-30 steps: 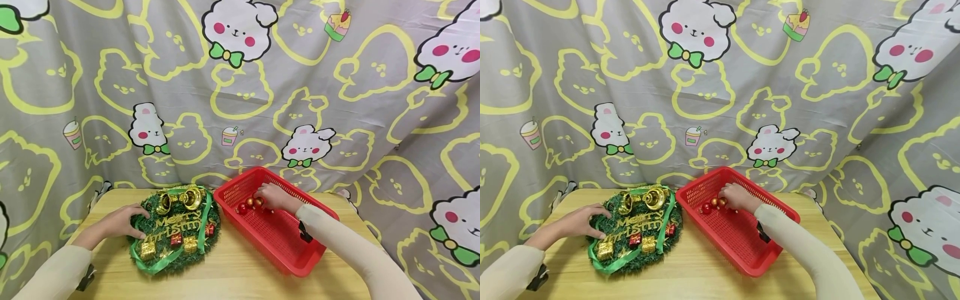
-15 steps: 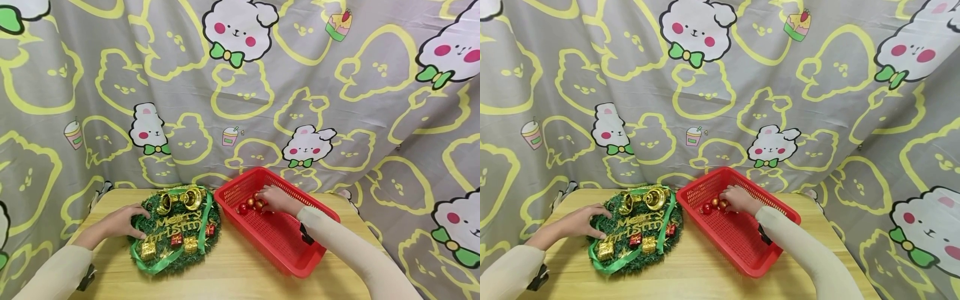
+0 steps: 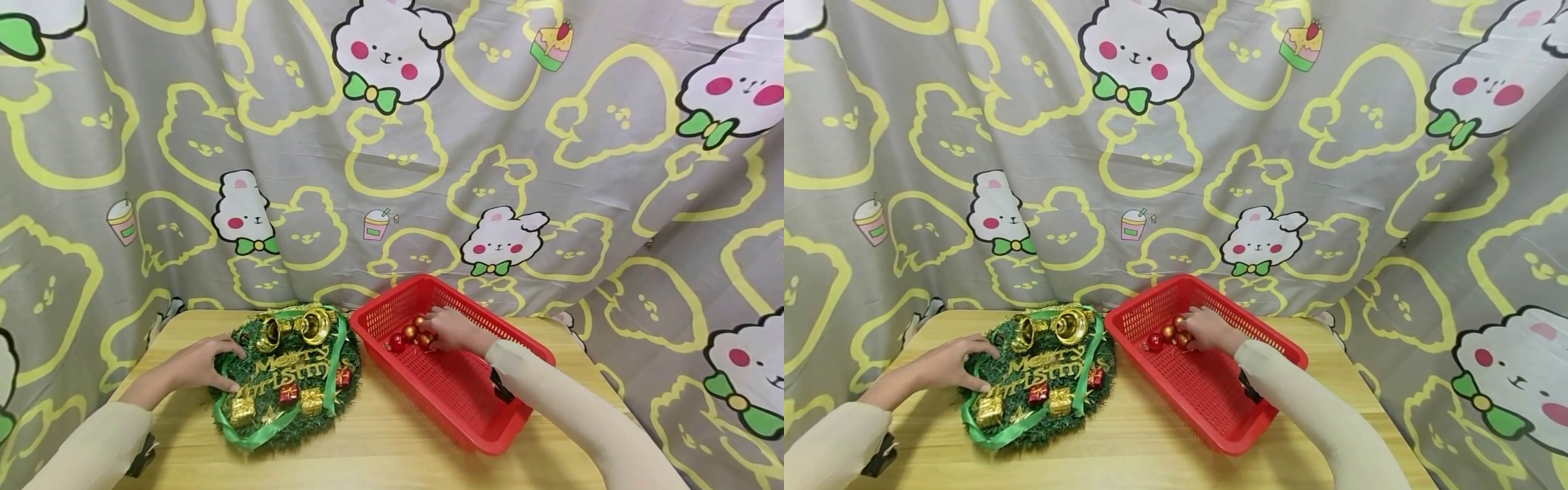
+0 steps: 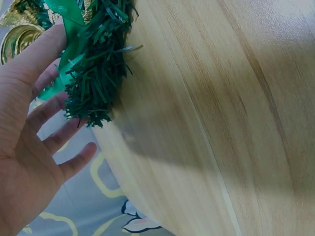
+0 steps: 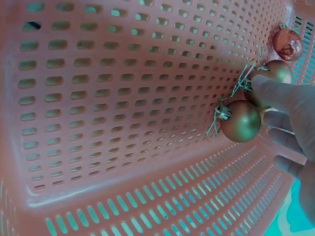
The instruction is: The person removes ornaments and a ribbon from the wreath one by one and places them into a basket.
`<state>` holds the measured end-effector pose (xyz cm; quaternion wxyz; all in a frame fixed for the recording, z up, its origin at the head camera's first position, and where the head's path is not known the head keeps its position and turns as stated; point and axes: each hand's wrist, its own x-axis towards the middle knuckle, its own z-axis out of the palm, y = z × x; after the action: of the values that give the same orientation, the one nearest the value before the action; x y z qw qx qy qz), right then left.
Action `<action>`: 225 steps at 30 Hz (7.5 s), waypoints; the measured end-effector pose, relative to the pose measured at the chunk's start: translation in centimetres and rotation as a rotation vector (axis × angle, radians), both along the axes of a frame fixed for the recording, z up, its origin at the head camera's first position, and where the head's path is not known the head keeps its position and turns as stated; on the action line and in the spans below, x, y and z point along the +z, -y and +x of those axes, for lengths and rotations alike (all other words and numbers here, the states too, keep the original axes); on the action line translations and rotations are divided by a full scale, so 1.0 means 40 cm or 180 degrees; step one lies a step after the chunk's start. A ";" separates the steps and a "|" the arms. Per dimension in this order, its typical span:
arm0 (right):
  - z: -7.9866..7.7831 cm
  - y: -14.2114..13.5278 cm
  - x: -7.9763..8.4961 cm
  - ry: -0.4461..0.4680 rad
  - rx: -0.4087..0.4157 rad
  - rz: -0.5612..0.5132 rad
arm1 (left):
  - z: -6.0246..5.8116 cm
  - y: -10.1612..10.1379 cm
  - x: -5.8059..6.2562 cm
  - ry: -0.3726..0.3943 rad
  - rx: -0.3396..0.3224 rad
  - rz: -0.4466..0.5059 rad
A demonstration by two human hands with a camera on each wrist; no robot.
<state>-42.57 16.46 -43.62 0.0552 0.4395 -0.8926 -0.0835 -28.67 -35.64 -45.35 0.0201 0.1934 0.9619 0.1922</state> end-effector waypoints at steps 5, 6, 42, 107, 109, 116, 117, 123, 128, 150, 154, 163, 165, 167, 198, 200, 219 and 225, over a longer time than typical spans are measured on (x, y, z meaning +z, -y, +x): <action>0.000 0.001 -0.001 -0.0051 0.0013 0.0050 | 0.002 0.000 0.001 -0.0005 0.0008 0.0001; 0.000 0.002 -0.002 -0.0050 0.0011 0.0050 | 0.002 0.001 0.000 -0.0002 0.0009 0.0001; 0.011 0.045 0.108 0.0093 0.0093 -0.0856 | 0.001 -0.004 0.005 0.0025 -0.0013 -0.0039; -0.058 0.511 0.112 0.1853 -0.0399 -0.1289 | 0.002 -0.005 0.005 0.0100 0.0015 0.0049; -0.062 0.514 0.105 0.1844 -0.0424 -0.1258 | 0.002 -0.006 0.003 0.0107 0.0006 0.0062; -0.076 0.528 0.085 0.1751 -0.0410 -0.1302 | -0.001 -0.006 -0.003 0.0102 0.0021 0.0095; -0.077 0.531 0.084 0.1736 -0.0402 -0.1316 | -0.001 -0.005 -0.003 0.0099 0.0026 0.0092; -0.075 0.536 0.083 0.1687 -0.0362 -0.1433 | 0.003 -0.001 0.005 0.0096 0.0044 0.0094; -0.075 0.532 0.079 0.1595 -0.0292 -0.1514 | 0.006 -0.002 0.006 0.0112 0.0044 0.0084; -0.054 0.530 0.152 0.1527 -0.0287 -0.1918 | 0.009 -0.006 0.006 0.0147 0.0069 0.0153; -0.052 0.537 0.173 0.1347 -0.0323 -0.2008 | 0.010 -0.003 0.003 0.0166 0.0051 0.0241; -0.044 0.539 0.204 0.1240 -0.0405 -0.2056 | 0.012 -0.001 0.006 0.0147 0.0029 0.0204; -0.041 0.537 0.211 0.1171 -0.0427 -0.2038 | 0.012 -0.002 0.006 0.0144 0.0032 0.0188; -0.039 0.533 0.218 0.1117 -0.0440 -0.2025 | 0.012 -0.002 0.006 0.0154 0.0046 0.0175; -0.057 0.361 0.281 0.1047 -0.0709 -0.2231 | 0.018 -0.005 0.004 0.0154 0.0123 0.0243; -0.060 0.350 0.283 0.1001 -0.0744 -0.2205 | 0.017 -0.005 0.004 0.0157 0.0129 0.0242; -0.070 0.259 0.351 0.0912 -0.0826 -0.2469 | 0.018 -0.007 0.004 0.0156 0.0128 0.0237; -0.066 0.209 0.361 0.0873 -0.0853 -0.2629 | 0.019 -0.009 0.007 0.0153 0.0134 0.0258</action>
<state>-45.20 8.09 -29.16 0.0958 0.2683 -0.8992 0.3322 -27.92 -35.27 -45.06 0.0312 0.1691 0.9564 0.2361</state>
